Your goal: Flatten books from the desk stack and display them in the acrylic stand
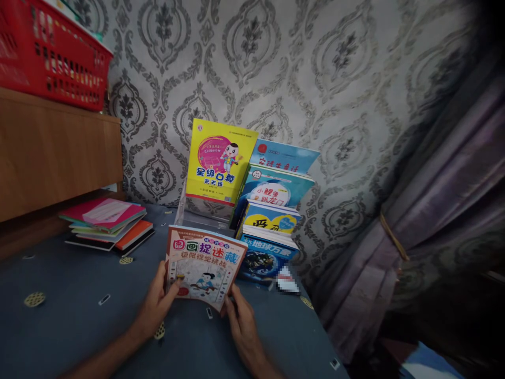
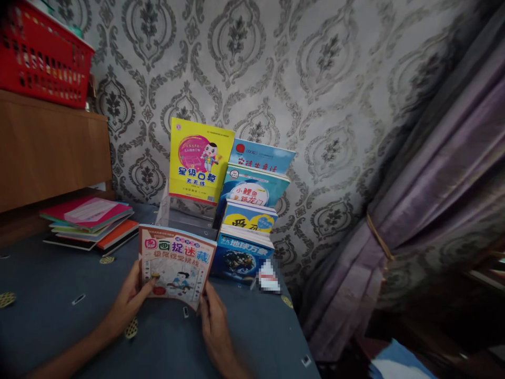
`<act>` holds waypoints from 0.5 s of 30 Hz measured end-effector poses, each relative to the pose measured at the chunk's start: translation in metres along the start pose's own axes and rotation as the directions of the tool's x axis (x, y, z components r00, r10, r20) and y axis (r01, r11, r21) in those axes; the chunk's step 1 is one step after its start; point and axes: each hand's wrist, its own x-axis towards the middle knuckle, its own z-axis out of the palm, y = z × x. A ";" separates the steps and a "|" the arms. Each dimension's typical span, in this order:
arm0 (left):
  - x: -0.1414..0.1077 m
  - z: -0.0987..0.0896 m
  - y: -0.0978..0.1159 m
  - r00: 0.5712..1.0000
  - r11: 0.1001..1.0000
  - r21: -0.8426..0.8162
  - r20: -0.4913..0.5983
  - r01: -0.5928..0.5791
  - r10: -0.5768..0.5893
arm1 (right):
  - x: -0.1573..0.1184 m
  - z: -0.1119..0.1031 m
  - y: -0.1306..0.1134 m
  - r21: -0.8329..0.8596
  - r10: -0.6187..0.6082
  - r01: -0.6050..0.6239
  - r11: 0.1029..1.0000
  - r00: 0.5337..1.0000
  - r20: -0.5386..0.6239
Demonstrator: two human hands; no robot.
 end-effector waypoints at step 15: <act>-0.001 0.004 0.004 0.998 0.998 -0.059 -0.046 0.037 -0.040 | 0.001 0.001 -0.001 0.021 0.013 -0.013 1.000 1.000 0.004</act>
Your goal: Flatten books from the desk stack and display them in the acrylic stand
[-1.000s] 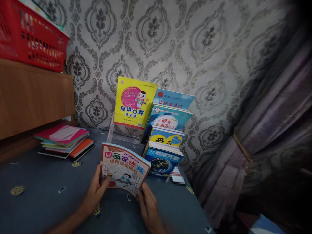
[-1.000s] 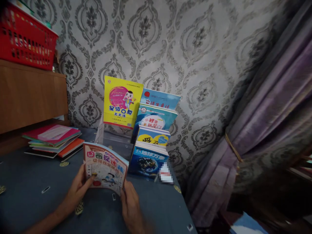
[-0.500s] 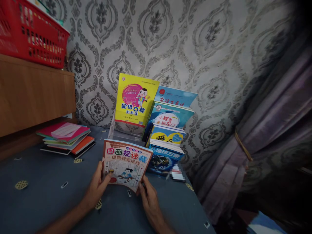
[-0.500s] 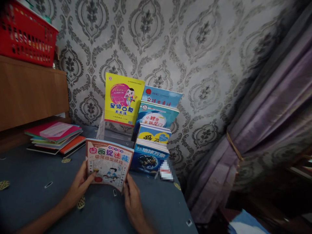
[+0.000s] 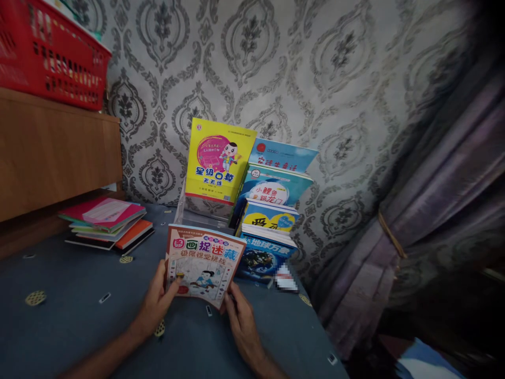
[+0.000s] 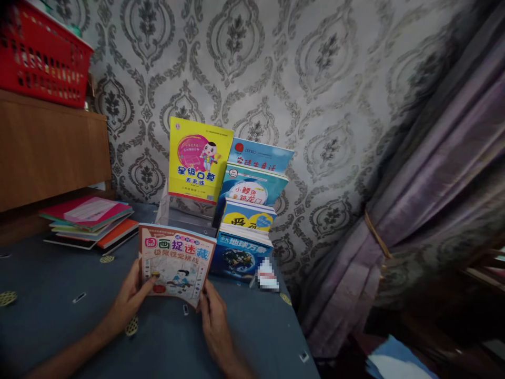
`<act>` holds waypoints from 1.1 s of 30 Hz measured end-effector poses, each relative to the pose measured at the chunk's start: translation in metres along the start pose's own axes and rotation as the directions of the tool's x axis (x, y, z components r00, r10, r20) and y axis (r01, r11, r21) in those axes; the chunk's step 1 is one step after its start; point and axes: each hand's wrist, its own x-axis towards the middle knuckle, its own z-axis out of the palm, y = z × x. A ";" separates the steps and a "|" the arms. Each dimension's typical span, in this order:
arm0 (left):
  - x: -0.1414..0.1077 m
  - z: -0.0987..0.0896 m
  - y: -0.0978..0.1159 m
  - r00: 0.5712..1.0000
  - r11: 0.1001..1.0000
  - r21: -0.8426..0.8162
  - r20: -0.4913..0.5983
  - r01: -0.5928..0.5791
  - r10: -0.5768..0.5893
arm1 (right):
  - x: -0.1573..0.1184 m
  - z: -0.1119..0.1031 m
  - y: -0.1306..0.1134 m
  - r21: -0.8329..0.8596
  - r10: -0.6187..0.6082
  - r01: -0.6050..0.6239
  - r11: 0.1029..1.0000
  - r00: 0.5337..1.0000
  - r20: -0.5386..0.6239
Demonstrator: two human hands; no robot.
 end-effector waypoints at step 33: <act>0.013 -0.011 0.027 0.992 0.972 0.208 0.081 -0.107 0.092 | 0.023 -0.008 -0.052 -0.120 -0.198 0.196 0.973 0.980 -0.003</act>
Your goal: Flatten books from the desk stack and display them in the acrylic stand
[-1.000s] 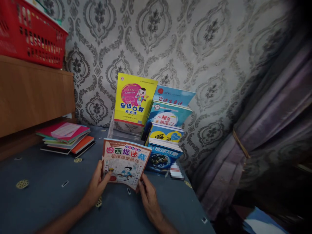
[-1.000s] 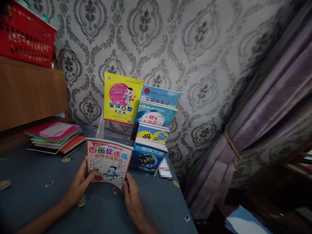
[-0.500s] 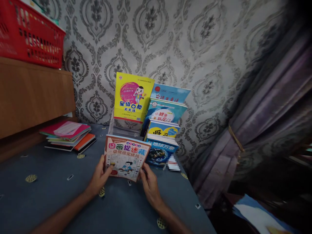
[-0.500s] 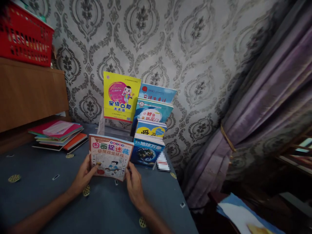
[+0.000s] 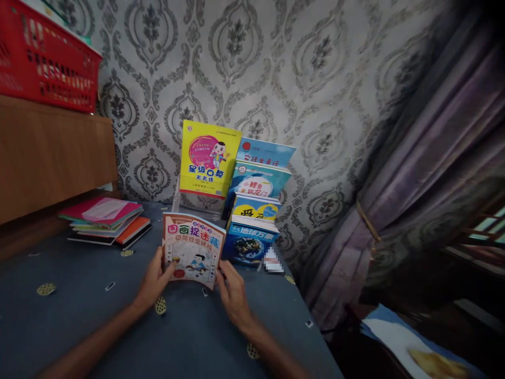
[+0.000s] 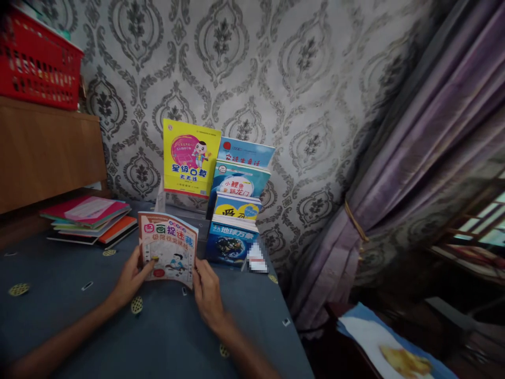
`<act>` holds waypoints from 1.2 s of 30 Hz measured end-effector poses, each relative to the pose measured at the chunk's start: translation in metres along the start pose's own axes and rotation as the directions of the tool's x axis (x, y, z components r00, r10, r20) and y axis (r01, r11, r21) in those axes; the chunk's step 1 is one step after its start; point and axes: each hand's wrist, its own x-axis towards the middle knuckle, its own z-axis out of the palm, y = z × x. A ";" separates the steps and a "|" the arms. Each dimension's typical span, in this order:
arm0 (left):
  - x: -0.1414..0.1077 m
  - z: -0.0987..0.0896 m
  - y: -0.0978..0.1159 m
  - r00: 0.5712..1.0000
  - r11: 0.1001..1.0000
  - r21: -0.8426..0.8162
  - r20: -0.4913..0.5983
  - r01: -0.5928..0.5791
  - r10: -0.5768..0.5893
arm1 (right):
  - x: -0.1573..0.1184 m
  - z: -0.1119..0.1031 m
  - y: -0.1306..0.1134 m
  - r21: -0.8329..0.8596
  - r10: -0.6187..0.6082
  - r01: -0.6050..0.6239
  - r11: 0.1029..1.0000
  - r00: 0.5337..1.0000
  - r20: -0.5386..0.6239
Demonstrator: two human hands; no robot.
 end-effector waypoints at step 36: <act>0.111 -0.063 0.107 0.916 0.783 0.507 0.030 -0.359 0.401 | 0.151 -0.027 -0.026 0.045 -0.224 0.224 0.973 0.974 -0.003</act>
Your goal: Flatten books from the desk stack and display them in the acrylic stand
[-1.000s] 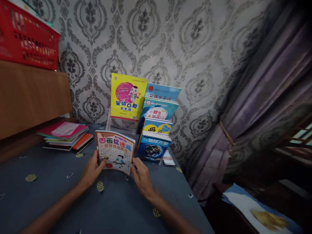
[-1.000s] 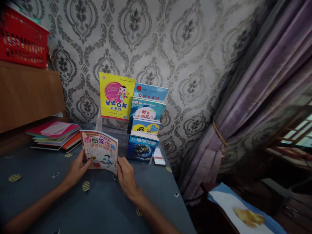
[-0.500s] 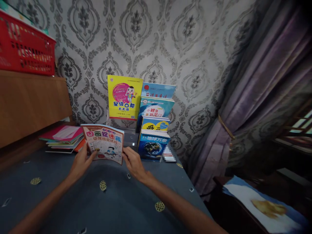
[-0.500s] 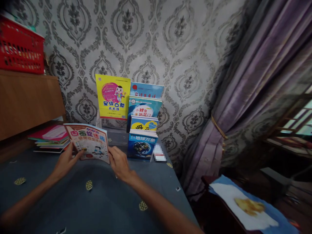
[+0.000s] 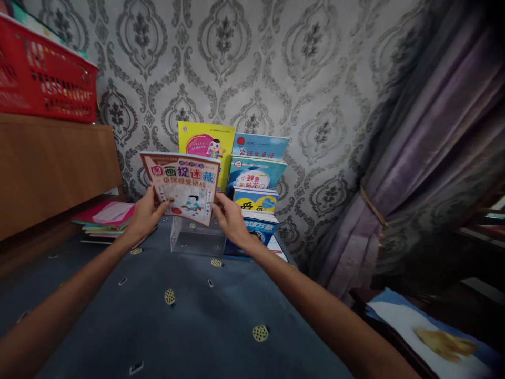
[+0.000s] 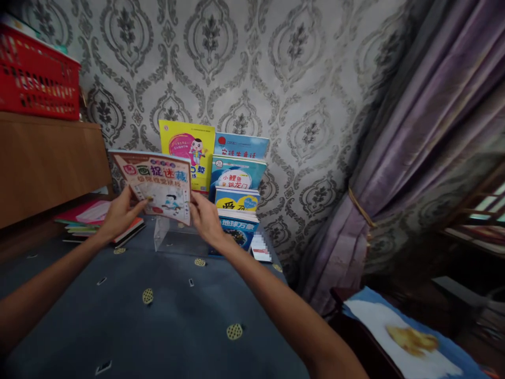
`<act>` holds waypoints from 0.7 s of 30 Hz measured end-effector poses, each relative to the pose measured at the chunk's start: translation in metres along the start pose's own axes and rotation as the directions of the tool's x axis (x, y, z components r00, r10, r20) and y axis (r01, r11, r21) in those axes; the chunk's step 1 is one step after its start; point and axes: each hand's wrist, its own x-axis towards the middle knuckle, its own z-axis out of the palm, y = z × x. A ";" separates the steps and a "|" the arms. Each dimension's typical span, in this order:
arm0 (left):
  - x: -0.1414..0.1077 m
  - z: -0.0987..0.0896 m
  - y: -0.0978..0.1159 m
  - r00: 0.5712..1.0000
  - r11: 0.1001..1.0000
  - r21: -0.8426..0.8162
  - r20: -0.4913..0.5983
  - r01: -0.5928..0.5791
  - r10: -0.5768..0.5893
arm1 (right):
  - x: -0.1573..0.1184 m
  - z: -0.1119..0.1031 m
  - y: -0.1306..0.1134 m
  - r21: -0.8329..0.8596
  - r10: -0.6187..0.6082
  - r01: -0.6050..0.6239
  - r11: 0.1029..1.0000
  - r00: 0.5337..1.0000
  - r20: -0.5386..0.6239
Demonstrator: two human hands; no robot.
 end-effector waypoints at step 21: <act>0.027 0.017 0.026 0.993 0.994 -0.009 -0.028 -0.112 0.112 | 0.004 -0.034 0.001 -0.116 -0.022 0.016 0.993 0.998 -0.052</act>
